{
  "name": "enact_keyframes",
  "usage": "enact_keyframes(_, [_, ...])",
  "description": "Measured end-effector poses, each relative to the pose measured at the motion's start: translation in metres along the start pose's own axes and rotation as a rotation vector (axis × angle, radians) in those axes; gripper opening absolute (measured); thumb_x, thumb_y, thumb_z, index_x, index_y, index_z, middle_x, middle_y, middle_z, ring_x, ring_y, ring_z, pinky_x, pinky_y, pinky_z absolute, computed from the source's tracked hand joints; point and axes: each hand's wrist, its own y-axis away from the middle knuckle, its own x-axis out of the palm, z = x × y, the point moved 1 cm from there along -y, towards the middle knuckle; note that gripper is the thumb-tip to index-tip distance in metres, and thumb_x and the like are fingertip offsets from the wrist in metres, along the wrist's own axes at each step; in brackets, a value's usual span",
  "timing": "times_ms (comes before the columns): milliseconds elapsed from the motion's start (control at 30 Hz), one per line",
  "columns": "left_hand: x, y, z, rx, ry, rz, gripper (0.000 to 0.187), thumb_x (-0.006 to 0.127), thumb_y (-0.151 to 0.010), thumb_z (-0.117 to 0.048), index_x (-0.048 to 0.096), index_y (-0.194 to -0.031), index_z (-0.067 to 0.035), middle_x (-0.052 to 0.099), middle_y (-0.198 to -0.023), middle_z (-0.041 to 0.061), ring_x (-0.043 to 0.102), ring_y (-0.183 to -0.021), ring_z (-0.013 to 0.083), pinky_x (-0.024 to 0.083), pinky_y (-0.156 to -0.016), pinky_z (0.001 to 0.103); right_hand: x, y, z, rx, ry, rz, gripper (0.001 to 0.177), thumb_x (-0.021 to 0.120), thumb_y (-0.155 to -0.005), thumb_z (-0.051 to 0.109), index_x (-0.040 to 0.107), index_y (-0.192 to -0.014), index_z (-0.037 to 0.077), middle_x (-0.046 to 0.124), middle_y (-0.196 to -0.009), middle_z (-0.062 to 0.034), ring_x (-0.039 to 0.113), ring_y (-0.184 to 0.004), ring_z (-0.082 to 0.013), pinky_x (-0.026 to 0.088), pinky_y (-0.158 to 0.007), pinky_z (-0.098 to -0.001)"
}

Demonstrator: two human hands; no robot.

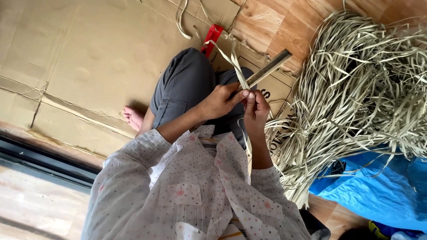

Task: A person sits on the floor weaving long strips of natural fiber around a wooden stick to create a braided structure.

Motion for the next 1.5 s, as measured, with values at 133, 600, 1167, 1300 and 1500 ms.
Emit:
enact_keyframes(133, [-0.008,-0.002,0.009,0.005,-0.022,-0.015,0.042,0.063,-0.103,-0.030,0.052,-0.070,-0.007,0.046,-0.049,0.012,0.051,-0.044,0.0189,0.038,-0.047,0.029,-0.003,0.000,0.004,0.000,-0.072,-0.004,0.009,0.057,-0.103,0.003,0.063,-0.098,-0.002,0.057,-0.068,-0.0106,0.061,-0.061,-0.0159,0.051,-0.058,-0.0307])
enact_keyframes(600, [0.005,-0.018,0.058,-0.234,0.457,0.031,0.043,0.053,-0.107,-0.031,0.062,-0.076,-0.003,0.047,-0.044,0.005,0.048,-0.030,0.0095,0.037,-0.032,0.019,-0.009,0.006,-0.009,0.129,-0.295,0.137,0.030,0.046,-0.109,0.010,0.065,-0.093,-0.008,0.063,-0.076,-0.0157,0.071,-0.065,-0.0245,0.059,-0.059,-0.0374])
enact_keyframes(1167, [-0.017,-0.002,0.020,-0.120,0.034,-0.104,0.045,0.064,-0.104,-0.032,0.055,-0.066,-0.009,0.048,-0.047,0.006,0.046,-0.047,0.0112,0.037,-0.050,0.027,-0.012,-0.004,-0.001,0.061,-0.141,0.031,0.029,0.051,-0.107,0.008,0.071,-0.090,-0.004,0.057,-0.061,-0.0083,0.049,-0.052,-0.0080,0.041,-0.050,-0.0235])
enact_keyframes(1300, [-0.015,-0.001,-0.002,-0.056,-0.011,-0.026,0.044,0.072,-0.098,-0.032,0.054,-0.071,-0.002,0.048,-0.050,0.015,0.046,-0.049,0.0193,0.041,-0.051,0.034,-0.006,-0.005,-0.003,0.067,-0.157,0.090,0.027,0.055,-0.106,0.009,0.071,-0.088,-0.003,0.056,-0.061,-0.0091,0.050,-0.052,-0.0109,0.041,-0.050,-0.0268])
enact_keyframes(1500, [-0.005,0.002,0.012,-0.075,-0.021,-0.012,0.050,0.065,-0.102,-0.033,0.056,-0.066,-0.001,0.052,-0.048,0.017,0.053,-0.042,0.0203,0.041,-0.047,0.030,-0.009,-0.012,0.019,0.002,-0.112,0.276,0.034,0.046,-0.110,0.009,0.064,-0.084,-0.002,0.055,-0.065,-0.0125,0.050,-0.058,-0.0159,0.042,-0.055,-0.0332])
